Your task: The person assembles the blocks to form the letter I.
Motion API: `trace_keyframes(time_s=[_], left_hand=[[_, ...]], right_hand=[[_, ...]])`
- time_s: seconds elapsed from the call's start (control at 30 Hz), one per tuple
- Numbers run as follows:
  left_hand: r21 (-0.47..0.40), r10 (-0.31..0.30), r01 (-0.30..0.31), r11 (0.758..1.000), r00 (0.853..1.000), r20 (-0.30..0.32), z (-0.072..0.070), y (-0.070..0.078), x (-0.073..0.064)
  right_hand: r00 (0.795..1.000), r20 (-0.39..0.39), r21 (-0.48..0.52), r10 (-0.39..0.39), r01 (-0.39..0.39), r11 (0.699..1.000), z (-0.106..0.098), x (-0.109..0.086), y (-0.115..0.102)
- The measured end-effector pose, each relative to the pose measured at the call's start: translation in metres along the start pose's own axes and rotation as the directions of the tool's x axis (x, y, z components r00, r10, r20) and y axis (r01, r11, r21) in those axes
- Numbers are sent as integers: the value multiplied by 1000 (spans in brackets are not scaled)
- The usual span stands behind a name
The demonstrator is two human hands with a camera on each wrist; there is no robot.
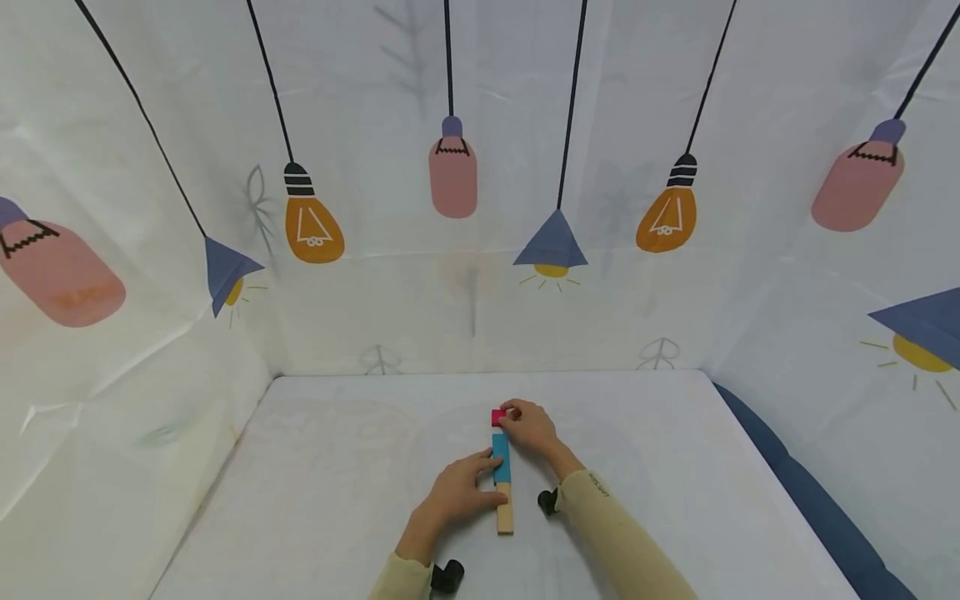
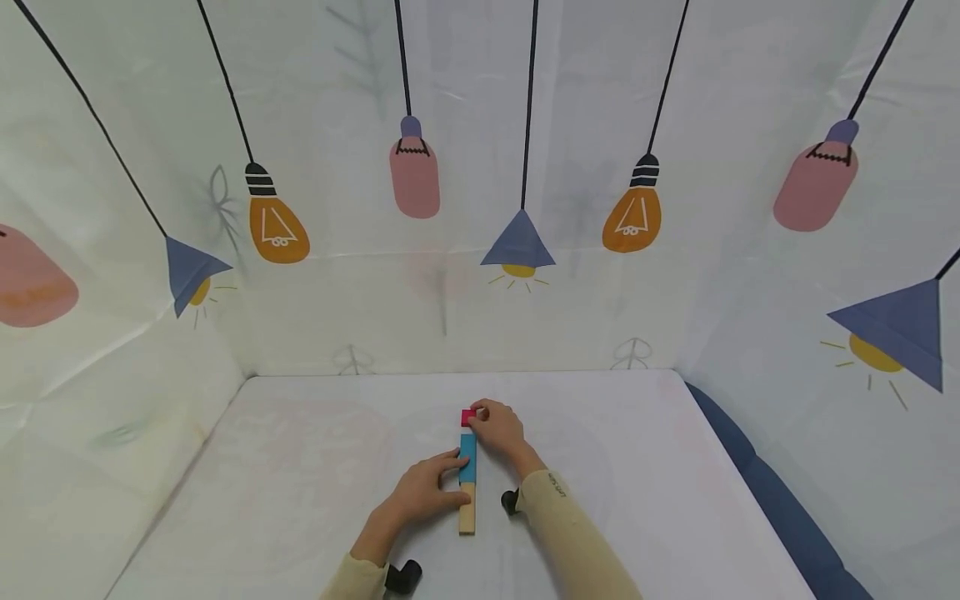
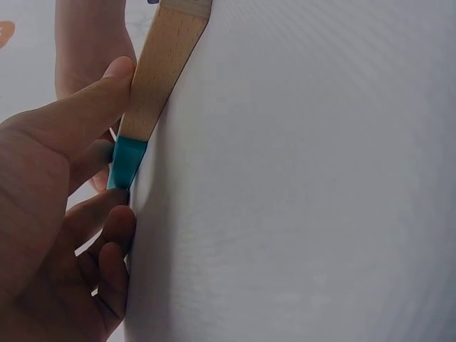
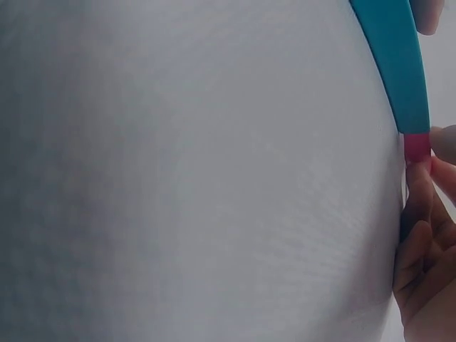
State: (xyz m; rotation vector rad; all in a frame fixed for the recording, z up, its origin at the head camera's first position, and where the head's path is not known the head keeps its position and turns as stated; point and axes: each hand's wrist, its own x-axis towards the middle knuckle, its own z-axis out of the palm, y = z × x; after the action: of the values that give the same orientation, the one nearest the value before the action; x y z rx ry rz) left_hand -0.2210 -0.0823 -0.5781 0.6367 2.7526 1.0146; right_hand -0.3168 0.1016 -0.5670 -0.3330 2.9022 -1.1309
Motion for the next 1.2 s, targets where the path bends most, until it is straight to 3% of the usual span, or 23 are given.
trace_keyframes(time_s=[0.27,0.47,0.67,0.87,1.03,1.2], left_hand=[[-23,-9,9,1000,1000,7,0,5,-3],[-34,-20,20,999,1000,4,3,6,-3],[-116,-39,39,992,999,6,1,5,-5],[-200,-43,44,979,999,11,-10,-4,-9],[-161,-33,32,986,999,-3,-28,-14,-15],[-96,-72,67,993,996,-50,-58,-29,-30]], right_hand=[[998,-35,-21,48,-48,999,1,-3,1],[998,-16,-16,63,-63,998,-1,-7,-1],[997,-23,23,68,-67,997,-12,-9,2],[998,-15,15,58,-58,998,-40,-13,5],[999,-39,-30,5,-7,1000,-72,-12,15],[998,-33,-89,-58,55,995,-111,-16,18]])
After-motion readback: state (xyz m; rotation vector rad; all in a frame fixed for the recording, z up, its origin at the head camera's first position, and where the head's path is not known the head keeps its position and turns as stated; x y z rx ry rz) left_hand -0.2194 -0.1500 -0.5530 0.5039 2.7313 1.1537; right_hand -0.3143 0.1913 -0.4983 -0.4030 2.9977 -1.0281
